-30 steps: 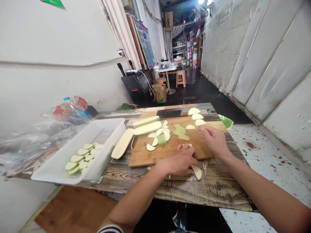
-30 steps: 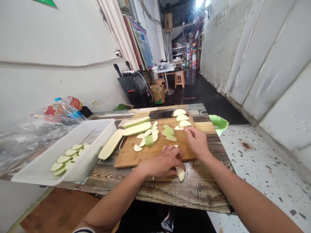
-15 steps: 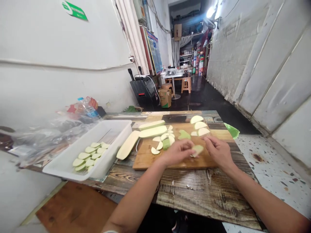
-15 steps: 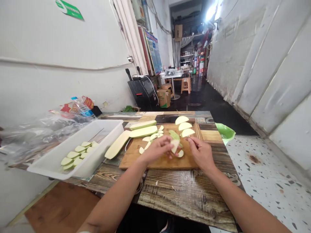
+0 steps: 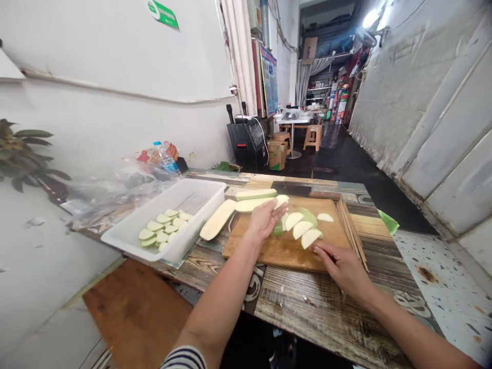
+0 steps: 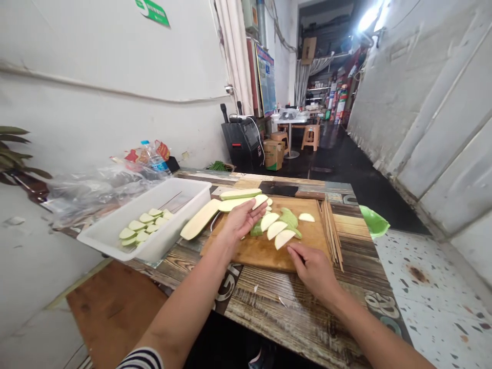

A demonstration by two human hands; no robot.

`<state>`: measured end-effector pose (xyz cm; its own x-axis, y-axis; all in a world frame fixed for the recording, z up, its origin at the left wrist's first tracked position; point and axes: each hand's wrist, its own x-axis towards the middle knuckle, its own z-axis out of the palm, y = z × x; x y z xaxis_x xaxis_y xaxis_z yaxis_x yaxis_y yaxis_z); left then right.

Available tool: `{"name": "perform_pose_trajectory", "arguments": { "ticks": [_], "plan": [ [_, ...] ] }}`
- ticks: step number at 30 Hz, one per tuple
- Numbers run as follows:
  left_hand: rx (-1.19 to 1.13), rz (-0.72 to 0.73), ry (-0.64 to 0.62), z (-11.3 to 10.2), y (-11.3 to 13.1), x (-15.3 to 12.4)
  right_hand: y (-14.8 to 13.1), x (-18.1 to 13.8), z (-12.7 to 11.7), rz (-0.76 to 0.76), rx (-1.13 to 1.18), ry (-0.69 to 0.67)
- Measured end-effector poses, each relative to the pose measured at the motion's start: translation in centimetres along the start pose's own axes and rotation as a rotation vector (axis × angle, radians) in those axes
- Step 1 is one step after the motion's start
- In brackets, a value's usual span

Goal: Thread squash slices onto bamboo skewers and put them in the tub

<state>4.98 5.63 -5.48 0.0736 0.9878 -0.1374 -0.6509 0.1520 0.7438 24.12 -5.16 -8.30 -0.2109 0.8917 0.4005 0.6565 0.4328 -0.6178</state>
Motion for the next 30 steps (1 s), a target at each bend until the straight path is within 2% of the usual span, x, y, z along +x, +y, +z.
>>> {"name": "perform_pose_trajectory", "arguments": {
  "ticks": [9, 30],
  "plan": [
    [-0.073, -0.069, 0.071, 0.35, 0.40, -0.27, 0.11, -0.24, 0.16, -0.010, -0.075, 0.024],
    [-0.034, -0.053, 0.036, 0.58, 0.15, -0.53, -0.04, -0.12, 0.28, 0.042, -0.053, -0.005]
  ]
}}
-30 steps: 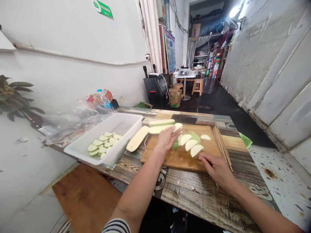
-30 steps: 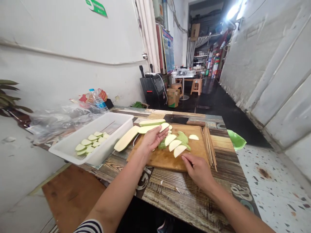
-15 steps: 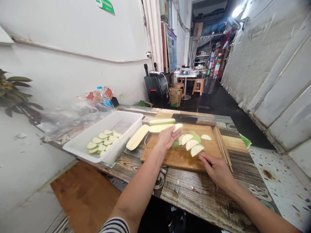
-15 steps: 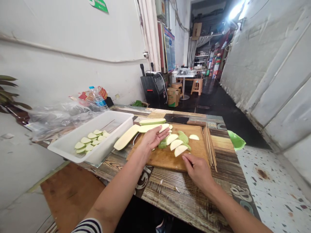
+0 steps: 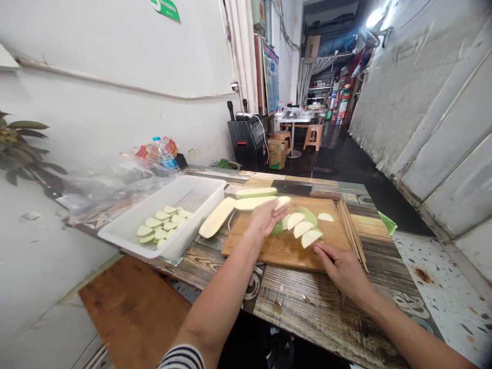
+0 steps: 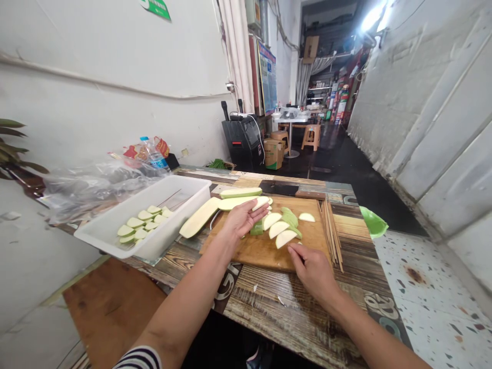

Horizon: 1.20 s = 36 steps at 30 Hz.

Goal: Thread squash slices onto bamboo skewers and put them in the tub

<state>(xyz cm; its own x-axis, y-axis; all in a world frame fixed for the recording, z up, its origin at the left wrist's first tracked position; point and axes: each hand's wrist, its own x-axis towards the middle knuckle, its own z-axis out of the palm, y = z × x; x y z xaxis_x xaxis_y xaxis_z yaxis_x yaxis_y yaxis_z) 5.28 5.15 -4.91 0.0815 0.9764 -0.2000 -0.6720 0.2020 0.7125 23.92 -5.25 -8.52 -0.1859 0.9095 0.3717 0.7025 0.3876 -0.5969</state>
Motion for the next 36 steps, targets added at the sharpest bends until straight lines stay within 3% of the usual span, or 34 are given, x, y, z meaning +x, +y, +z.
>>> {"name": "perform_pose_trajectory", "arguments": {
  "ticks": [12, 22, 29, 36],
  "plan": [
    [0.065, 0.027, -0.029, 0.0, -0.7, 0.1, -0.8, 0.0, 0.1, 0.042, 0.040, 0.022],
    [0.107, -0.033, -0.057, 0.6, -1.2, -0.4, -1.4, 0.1, 0.3, 0.060, 0.091, 0.048],
    [0.089, -0.019, 0.036, 0.7, -1.5, -0.1, -1.7, -0.1, 0.8, 0.021, 0.079, 0.043],
    [0.089, -0.047, 0.094, 0.8, -1.4, -0.4, -1.2, -0.4, 1.2, -0.104, -0.145, 0.091]
  ]
}}
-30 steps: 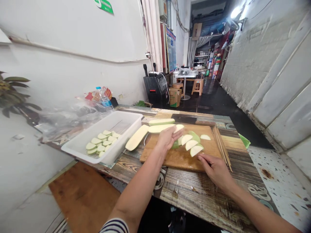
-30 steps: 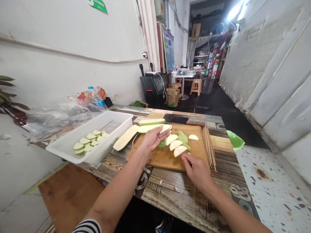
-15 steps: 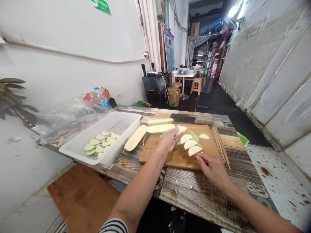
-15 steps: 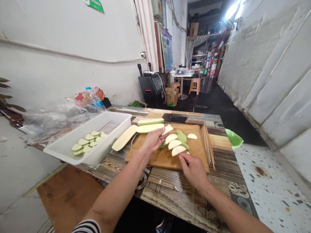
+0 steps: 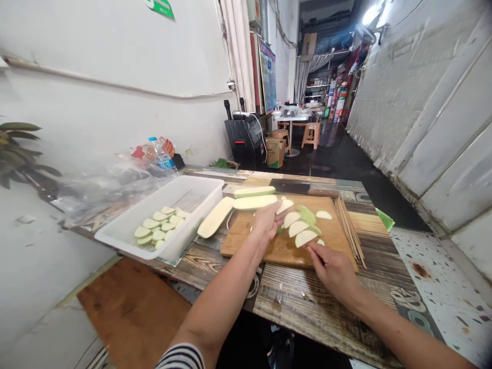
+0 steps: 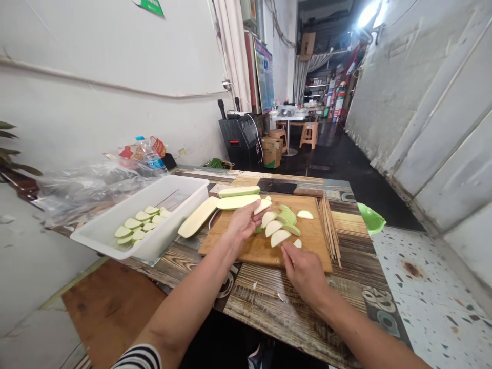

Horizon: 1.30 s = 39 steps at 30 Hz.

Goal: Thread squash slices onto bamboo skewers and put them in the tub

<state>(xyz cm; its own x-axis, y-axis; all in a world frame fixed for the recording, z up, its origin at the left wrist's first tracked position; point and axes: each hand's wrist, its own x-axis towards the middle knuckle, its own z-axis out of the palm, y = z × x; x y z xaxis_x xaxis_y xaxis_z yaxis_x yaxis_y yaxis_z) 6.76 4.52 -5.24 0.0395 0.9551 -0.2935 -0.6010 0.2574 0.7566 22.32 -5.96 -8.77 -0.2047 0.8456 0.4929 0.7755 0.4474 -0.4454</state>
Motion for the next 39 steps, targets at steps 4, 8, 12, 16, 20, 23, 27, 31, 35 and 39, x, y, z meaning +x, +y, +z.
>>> {"name": "perform_pose_trajectory", "arguments": {
  "ticks": [4, 8, 12, 16, 20, 23, 27, 31, 35, 39],
  "plan": [
    [-0.001, -0.029, -0.019, 0.1, 0.1, -0.2, 0.1, 0.2, 0.0, 0.006, 0.032, 0.006],
    [-0.020, -0.024, -0.048, 0.0, -0.1, 0.1, -0.1, 0.6, -0.2, 0.183, 0.328, -0.044],
    [-0.022, -0.012, -0.032, -0.1, -0.2, 0.3, -0.5, 0.9, -0.1, 0.451, 0.733, -0.191],
    [-0.004, -0.016, -0.010, -0.1, -0.3, 0.1, -0.3, 0.9, -0.1, 0.437, 0.696, -0.164],
    [0.000, -0.021, 0.001, 0.0, -0.3, -0.1, 0.3, 0.7, -0.3, 0.141, 0.217, -0.027],
    [0.006, -0.033, -0.011, 0.1, -0.2, -0.2, 0.6, 0.6, -0.4, 0.044, 0.044, -0.010],
    [0.002, -0.037, -0.015, 0.1, -0.2, -0.2, 0.6, 0.9, -0.5, 0.092, 0.158, -0.035],
    [-0.004, -0.020, -0.009, 0.1, -0.3, -0.1, 0.5, 1.1, -0.4, 0.288, 0.487, -0.132],
    [0.005, -0.022, 0.020, 0.1, -0.4, -0.2, 0.6, 1.1, -0.1, 0.328, 0.557, -0.155],
    [0.015, -0.025, 0.016, 0.3, -0.4, -0.3, 0.6, 0.9, -0.3, 0.173, 0.263, -0.054]
  ]
}}
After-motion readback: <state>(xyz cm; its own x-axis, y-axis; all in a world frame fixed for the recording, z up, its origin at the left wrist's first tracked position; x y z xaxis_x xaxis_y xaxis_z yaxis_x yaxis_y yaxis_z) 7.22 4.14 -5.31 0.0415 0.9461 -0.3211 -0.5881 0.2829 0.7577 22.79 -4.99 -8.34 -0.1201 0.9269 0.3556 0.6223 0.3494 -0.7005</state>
